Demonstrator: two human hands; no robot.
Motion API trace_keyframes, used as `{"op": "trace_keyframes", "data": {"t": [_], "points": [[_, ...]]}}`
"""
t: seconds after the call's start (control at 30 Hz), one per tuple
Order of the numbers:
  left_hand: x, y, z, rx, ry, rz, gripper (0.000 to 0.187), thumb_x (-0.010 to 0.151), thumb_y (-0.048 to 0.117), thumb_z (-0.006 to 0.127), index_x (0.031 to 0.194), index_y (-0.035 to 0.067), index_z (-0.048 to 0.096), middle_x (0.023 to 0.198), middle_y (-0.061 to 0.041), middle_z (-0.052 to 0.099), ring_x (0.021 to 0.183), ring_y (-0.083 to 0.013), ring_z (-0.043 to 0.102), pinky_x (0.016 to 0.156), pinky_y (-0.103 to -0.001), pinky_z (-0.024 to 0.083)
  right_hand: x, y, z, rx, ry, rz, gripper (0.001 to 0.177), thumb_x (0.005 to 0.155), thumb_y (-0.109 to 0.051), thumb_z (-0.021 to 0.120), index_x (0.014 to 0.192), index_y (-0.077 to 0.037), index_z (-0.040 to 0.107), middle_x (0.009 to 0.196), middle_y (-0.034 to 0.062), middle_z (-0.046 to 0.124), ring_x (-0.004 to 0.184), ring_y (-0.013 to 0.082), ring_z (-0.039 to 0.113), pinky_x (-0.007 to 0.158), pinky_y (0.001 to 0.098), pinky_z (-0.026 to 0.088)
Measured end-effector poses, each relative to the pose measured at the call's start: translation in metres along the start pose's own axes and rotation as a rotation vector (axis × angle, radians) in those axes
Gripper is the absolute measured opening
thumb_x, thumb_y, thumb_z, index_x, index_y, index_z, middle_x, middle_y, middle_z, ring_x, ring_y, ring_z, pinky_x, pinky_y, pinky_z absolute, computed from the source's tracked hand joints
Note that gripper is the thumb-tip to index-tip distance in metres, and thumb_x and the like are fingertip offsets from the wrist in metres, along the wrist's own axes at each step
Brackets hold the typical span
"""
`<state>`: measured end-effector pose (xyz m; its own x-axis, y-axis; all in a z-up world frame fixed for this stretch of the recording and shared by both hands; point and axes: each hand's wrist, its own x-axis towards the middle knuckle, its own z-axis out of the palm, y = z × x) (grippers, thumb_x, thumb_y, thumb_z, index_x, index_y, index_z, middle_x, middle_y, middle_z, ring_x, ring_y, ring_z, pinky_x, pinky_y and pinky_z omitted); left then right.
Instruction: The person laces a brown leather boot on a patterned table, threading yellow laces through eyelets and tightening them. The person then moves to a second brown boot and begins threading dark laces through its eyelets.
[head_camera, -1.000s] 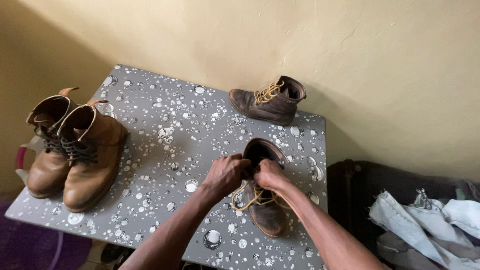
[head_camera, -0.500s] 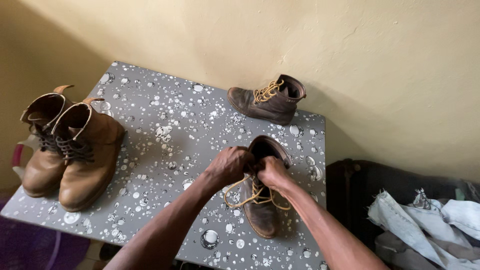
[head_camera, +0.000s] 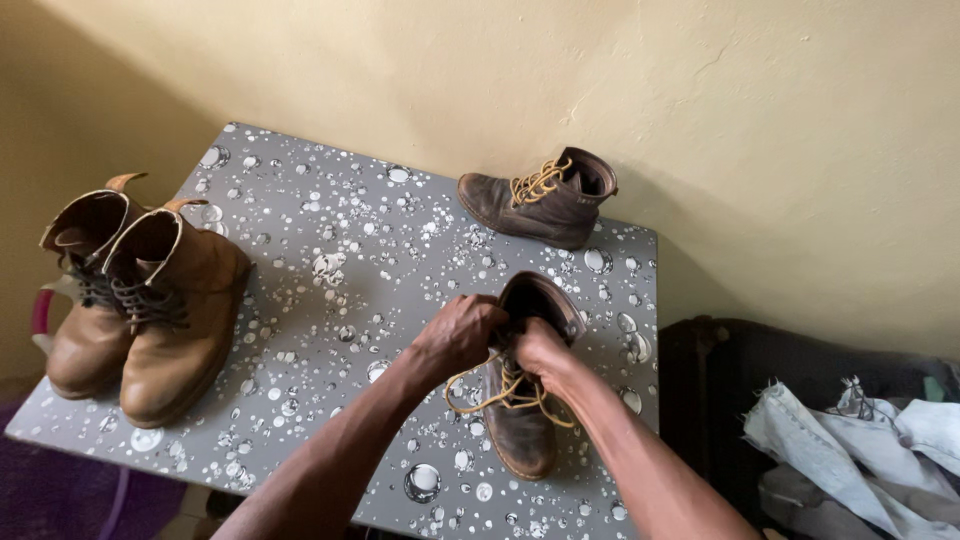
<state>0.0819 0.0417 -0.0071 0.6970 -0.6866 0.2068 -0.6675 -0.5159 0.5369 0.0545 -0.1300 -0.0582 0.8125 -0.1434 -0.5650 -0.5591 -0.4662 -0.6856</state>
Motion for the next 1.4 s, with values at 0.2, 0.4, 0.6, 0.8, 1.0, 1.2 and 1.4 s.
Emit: {"op": "trace_keyframes", "data": {"t": [0.2, 0.4, 0.6, 0.8, 1.0, 1.2, 1.4], "points": [[0.006, -0.006, -0.001, -0.060, -0.078, 0.034, 0.023, 0.073, -0.007, 0.068, 0.090, 0.005, 0.077, 0.096, -0.015, 0.075, 0.080, -0.0323, 0.073, 0.071, -0.042, 0.060, 0.009, 0.005, 0.003, 0.173, 0.040, 0.107, 0.022, 0.099, -0.008, 0.056, 0.110, 0.006, 0.068, 0.083, 0.0148, 0.065, 0.066, 0.0211, 0.057, 0.054, 0.0400, 0.046], [0.003, -0.004, -0.003, -0.123, -0.183, 0.039, 0.022, 0.081, -0.006, 0.064, 0.092, 0.008, 0.077, 0.094, -0.012, 0.077, 0.076, -0.0255, 0.075, 0.067, -0.039, 0.060, 0.003, 0.000, -0.021, 0.005, 0.265, -0.066, 0.018, 0.095, -0.007, 0.057, 0.107, 0.007, 0.061, 0.084, 0.0107, 0.065, 0.071, 0.0162, 0.066, 0.061, 0.0324, 0.058], [-0.009, -0.011, -0.014, -0.050, -0.202, -0.077, 0.023, 0.081, -0.008, 0.063, 0.090, 0.009, 0.077, 0.094, -0.011, 0.075, 0.073, -0.0256, 0.074, 0.060, -0.039, 0.061, -0.035, -0.047, -0.051, 0.049, 0.364, -0.144, 0.023, 0.105, -0.022, 0.055, 0.099, -0.004, 0.067, 0.076, 0.0035, 0.062, 0.066, 0.0140, 0.057, 0.056, 0.0333, 0.048], [-0.018, -0.027, -0.025, -0.042, -0.160, -0.050, 0.027, 0.081, -0.012, 0.062, 0.087, 0.009, 0.079, 0.093, -0.010, 0.076, 0.074, -0.0244, 0.075, 0.061, -0.037, 0.062, -0.046, -0.068, -0.154, 0.580, 0.521, -0.207, 0.022, 0.107, -0.017, 0.052, 0.086, -0.009, 0.053, 0.065, 0.0003, 0.051, 0.045, 0.0101, 0.039, 0.037, 0.0303, 0.032], [-0.014, -0.023, -0.027, 0.002, -0.137, -0.009, 0.027, 0.075, -0.012, 0.064, 0.086, 0.008, 0.078, 0.093, -0.009, 0.076, 0.077, -0.0259, 0.074, 0.064, -0.039, 0.061, -0.072, -0.058, -0.205, 0.834, 0.414, -0.203, 0.019, 0.105, -0.011, 0.047, 0.086, -0.014, 0.051, 0.063, -0.0031, 0.042, 0.048, 0.0067, 0.029, 0.041, 0.0270, 0.022], [-0.021, -0.015, -0.036, 0.069, -0.175, -0.128, 0.022, 0.081, -0.001, 0.070, 0.096, 0.014, 0.077, 0.094, -0.003, 0.078, 0.071, -0.0203, 0.075, 0.056, -0.037, 0.060, -0.103, -0.058, -0.196, 0.807, 0.231, -0.288, 0.025, 0.109, -0.025, 0.049, 0.088, -0.013, 0.050, 0.063, -0.0029, 0.040, 0.047, 0.0061, 0.026, 0.042, 0.0245, 0.021], [-0.009, 0.036, -0.053, 0.025, -0.398, -0.326, 0.052, 0.084, 0.036, 0.081, 0.127, 0.014, 0.061, 0.096, -0.006, 0.076, 0.062, -0.0193, 0.075, 0.056, -0.034, 0.062, -0.140, -0.071, -0.183, 0.906, -0.008, -0.360, 0.023, 0.108, -0.026, 0.051, 0.090, -0.012, 0.052, 0.064, -0.0024, 0.042, 0.047, 0.0053, 0.027, 0.041, 0.0226, 0.022]]}}
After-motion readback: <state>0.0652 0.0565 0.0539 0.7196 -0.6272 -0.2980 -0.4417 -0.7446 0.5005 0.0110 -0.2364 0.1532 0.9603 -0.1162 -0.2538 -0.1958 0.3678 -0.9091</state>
